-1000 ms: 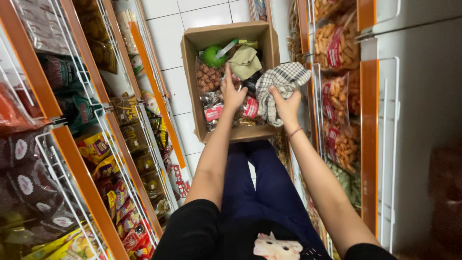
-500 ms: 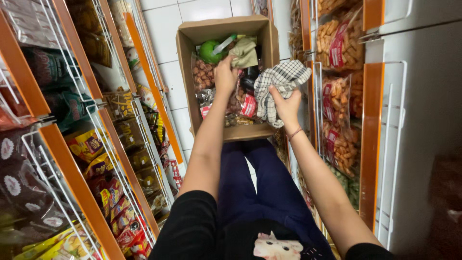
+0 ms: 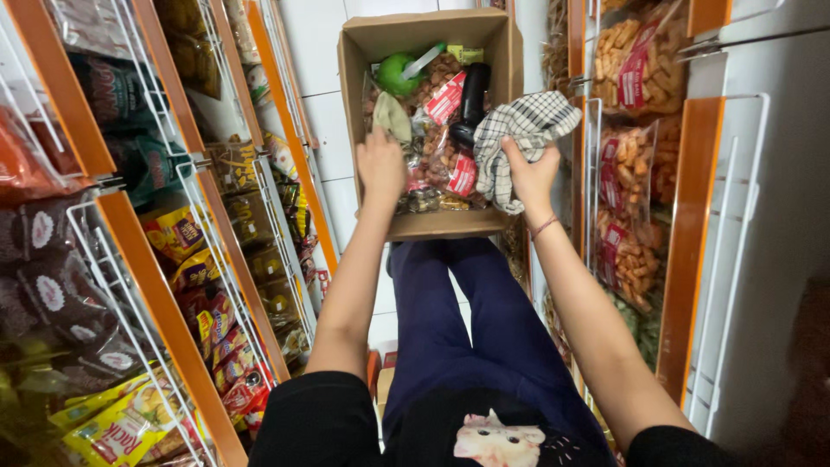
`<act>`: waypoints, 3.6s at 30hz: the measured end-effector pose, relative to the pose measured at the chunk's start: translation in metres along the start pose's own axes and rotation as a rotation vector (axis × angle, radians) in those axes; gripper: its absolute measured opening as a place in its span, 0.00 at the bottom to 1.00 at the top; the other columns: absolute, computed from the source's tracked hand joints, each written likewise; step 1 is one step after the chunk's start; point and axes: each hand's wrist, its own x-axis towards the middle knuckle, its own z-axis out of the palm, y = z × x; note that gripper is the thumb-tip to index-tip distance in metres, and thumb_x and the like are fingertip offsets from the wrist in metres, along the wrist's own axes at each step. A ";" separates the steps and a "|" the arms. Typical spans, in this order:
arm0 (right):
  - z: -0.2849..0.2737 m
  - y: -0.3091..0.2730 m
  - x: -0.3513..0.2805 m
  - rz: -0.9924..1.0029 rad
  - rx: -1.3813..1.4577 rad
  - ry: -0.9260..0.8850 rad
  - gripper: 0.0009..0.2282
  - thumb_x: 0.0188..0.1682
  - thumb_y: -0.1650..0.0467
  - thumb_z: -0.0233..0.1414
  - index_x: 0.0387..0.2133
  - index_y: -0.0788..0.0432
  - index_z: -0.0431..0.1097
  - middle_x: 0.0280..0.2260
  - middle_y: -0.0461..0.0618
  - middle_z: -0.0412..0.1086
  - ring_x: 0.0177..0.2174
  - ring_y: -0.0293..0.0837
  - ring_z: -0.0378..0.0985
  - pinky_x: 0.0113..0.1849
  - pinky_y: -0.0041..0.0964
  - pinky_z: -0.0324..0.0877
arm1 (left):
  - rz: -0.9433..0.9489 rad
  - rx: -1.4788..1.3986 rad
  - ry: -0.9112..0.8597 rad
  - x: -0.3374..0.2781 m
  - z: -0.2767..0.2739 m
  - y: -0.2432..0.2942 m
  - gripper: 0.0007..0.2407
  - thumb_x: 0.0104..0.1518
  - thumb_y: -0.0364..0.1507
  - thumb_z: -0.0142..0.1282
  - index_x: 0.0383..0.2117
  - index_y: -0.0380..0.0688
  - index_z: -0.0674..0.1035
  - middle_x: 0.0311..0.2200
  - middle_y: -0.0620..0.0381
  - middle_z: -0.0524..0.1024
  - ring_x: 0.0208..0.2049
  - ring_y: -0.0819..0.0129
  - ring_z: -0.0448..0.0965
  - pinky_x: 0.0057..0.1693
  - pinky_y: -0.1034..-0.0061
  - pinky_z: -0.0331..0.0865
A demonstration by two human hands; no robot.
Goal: The person wipes a shelf with a cloth, sprays the shelf with a spray bottle, and organizes various snack bags from a box onto the shelf.
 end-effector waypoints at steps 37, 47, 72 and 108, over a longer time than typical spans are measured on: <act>0.004 -0.012 -0.024 -0.032 -0.019 0.035 0.13 0.46 0.71 0.66 0.40 0.67 0.73 0.38 0.51 0.78 0.38 0.39 0.80 0.43 0.33 0.75 | -0.312 -0.488 -0.172 0.054 -0.061 -0.013 0.18 0.41 0.27 0.69 0.39 0.39 0.76 0.32 0.42 0.81 0.36 0.45 0.83 0.42 0.54 0.76; 0.019 -0.032 -0.039 -0.227 -0.291 -0.005 0.14 0.44 0.71 0.68 0.39 0.68 0.74 0.37 0.56 0.78 0.38 0.48 0.82 0.44 0.40 0.75 | 0.118 -0.311 0.025 0.096 -0.043 -0.020 0.21 0.51 0.19 0.58 0.53 0.51 0.74 0.31 0.48 0.82 0.35 0.46 0.82 0.41 0.53 0.72; 0.114 -0.015 -0.096 -0.230 -0.601 0.246 0.21 0.39 0.69 0.66 0.45 0.67 0.71 0.48 0.62 0.68 0.49 0.62 0.68 0.52 0.52 0.67 | 0.992 -0.302 -0.091 0.135 -0.076 -0.073 0.29 0.41 0.31 0.68 0.55 0.49 0.73 0.36 0.52 0.76 0.42 0.55 0.77 0.47 0.55 0.67; 0.087 0.007 -0.153 0.632 -0.533 0.783 0.24 0.42 0.62 0.65 0.37 0.68 0.62 0.30 0.66 0.72 0.33 0.67 0.76 0.37 0.55 0.71 | 0.905 0.043 -0.191 0.257 -0.051 0.010 0.07 0.60 0.28 0.56 0.41 0.42 0.78 0.34 0.48 0.82 0.36 0.50 0.84 0.42 0.57 0.76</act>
